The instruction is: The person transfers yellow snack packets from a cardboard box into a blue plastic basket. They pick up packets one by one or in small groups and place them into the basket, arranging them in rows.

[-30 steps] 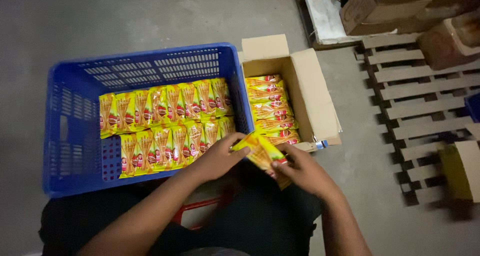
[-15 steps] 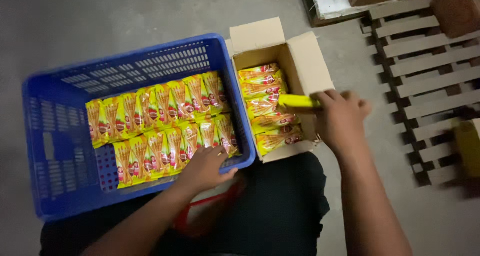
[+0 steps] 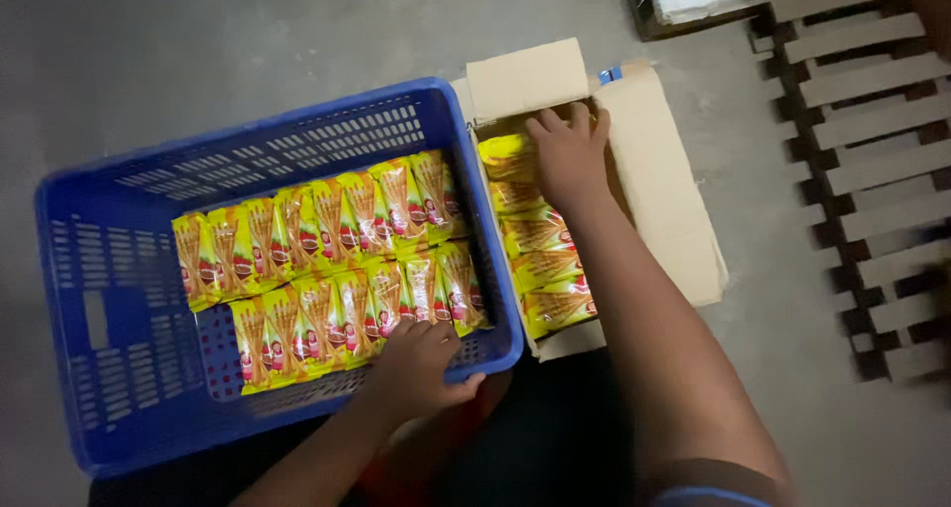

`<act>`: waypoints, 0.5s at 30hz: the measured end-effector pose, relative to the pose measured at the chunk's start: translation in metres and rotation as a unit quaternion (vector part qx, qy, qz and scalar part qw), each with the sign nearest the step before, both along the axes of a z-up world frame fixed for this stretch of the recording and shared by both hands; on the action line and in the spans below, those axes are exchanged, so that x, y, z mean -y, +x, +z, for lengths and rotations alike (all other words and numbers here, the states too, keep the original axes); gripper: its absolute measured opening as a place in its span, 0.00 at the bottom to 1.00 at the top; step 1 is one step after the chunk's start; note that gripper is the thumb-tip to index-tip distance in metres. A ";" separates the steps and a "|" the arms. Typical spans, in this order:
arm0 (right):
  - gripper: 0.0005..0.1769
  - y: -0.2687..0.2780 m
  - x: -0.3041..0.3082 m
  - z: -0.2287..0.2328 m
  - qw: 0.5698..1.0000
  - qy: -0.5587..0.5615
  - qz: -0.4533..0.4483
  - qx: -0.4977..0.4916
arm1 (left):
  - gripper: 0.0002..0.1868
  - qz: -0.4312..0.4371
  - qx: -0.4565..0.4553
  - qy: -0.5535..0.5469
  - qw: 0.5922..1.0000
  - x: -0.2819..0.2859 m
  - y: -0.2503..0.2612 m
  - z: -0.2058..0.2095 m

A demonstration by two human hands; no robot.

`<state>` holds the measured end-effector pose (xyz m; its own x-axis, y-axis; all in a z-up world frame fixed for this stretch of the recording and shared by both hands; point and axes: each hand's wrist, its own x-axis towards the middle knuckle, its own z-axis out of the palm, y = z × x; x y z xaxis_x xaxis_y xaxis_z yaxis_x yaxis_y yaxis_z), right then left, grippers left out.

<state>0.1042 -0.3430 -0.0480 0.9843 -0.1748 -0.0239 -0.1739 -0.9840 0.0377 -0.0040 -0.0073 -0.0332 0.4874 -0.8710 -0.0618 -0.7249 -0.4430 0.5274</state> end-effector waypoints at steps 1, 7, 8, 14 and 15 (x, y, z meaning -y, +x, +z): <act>0.36 0.003 0.002 -0.002 1.000 0.002 0.001 -0.002 | 0.26 0.001 -0.002 0.002 1.000 0.001 0.002 0.005; 0.21 0.000 0.009 -0.028 0.998 0.045 -0.003 -0.042 | 0.24 0.001 0.032 0.025 0.999 0.004 0.002 0.011; 0.24 0.000 0.008 -0.035 0.999 0.034 -0.021 -0.019 | 0.25 0.004 0.008 0.026 1.000 0.003 0.002 0.008; 0.28 -0.006 -0.026 -0.061 0.985 0.020 -0.067 0.158 | 0.26 0.009 -0.004 0.009 1.000 0.000 0.001 0.002; 0.29 -0.005 -0.033 -0.063 0.984 0.110 -0.082 0.112 | 0.26 0.010 -0.006 -0.003 1.000 -0.001 0.001 0.001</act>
<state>0.0995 -0.3100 -0.1109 0.9277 -0.3476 0.1360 -0.3113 -0.9216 -0.2317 -0.0028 -0.0067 -0.0327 0.5031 -0.8619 -0.0630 -0.7101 -0.4539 0.5383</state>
